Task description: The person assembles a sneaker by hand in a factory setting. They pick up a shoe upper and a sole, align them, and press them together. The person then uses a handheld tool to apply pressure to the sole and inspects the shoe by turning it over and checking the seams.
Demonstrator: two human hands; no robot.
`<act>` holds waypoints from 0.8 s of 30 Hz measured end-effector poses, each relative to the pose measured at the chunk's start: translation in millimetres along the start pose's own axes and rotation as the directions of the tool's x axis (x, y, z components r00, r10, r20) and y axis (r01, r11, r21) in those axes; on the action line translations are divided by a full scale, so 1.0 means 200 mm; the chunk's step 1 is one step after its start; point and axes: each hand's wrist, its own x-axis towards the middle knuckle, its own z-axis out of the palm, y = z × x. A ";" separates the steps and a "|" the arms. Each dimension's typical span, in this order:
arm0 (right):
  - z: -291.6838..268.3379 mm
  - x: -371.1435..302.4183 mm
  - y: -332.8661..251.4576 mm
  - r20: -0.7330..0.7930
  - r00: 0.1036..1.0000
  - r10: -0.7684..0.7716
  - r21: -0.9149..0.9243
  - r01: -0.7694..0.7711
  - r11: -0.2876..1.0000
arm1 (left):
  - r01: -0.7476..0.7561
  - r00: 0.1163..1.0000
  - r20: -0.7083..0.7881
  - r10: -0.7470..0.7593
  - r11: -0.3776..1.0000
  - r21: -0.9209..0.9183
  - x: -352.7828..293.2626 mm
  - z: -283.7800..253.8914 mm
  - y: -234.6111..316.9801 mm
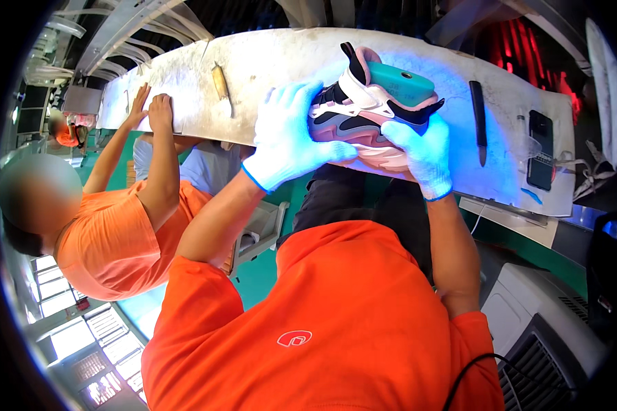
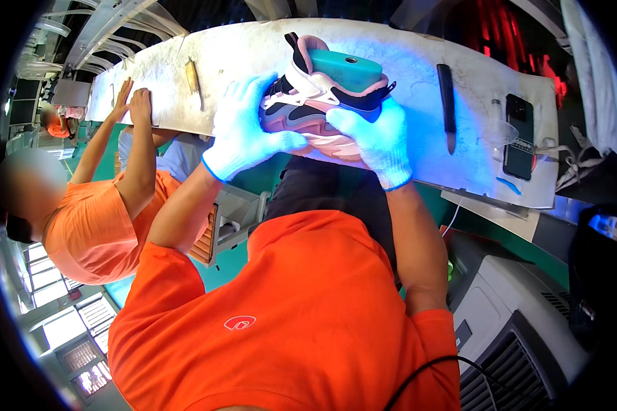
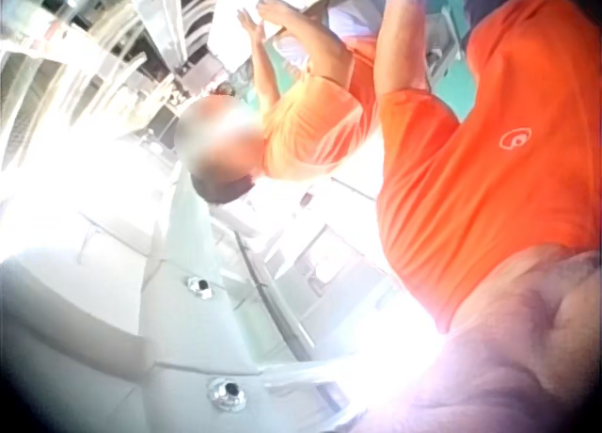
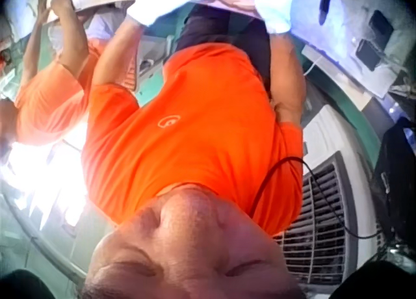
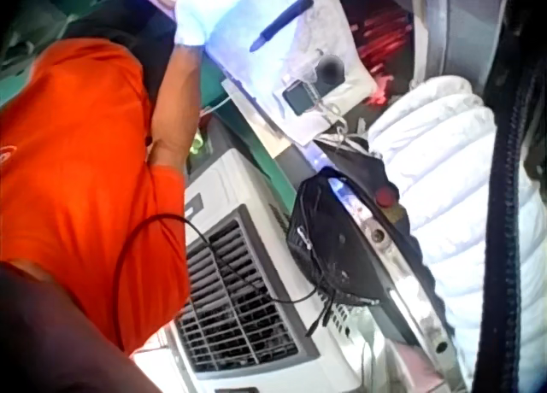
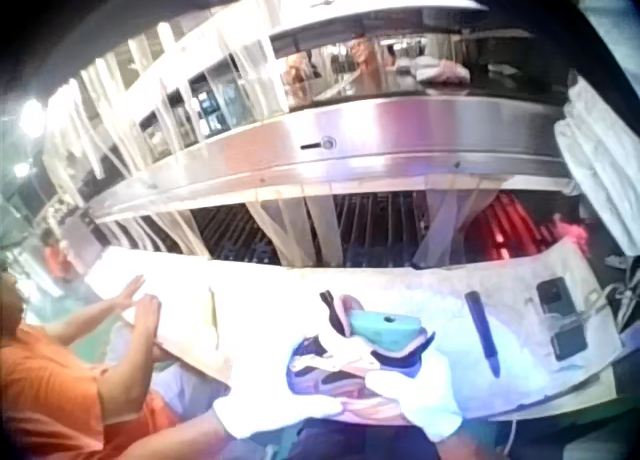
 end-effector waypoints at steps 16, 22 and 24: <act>-0.02 0.00 -0.03 0.003 1.000 -0.024 -0.058 0.025 0.998 | -0.058 0.993 0.102 0.063 0.997 -0.055 0.06 -0.09 0.11; -0.02 -0.03 -0.03 0.028 0.999 -0.017 -0.061 0.018 0.998 | -0.005 1.000 -0.008 0.003 0.973 -0.230 0.08 -0.04 0.19; -0.03 -0.03 0.00 0.041 0.997 -0.061 -0.072 0.064 0.995 | -0.074 0.994 -0.095 0.054 0.971 -0.226 0.06 0.03 0.14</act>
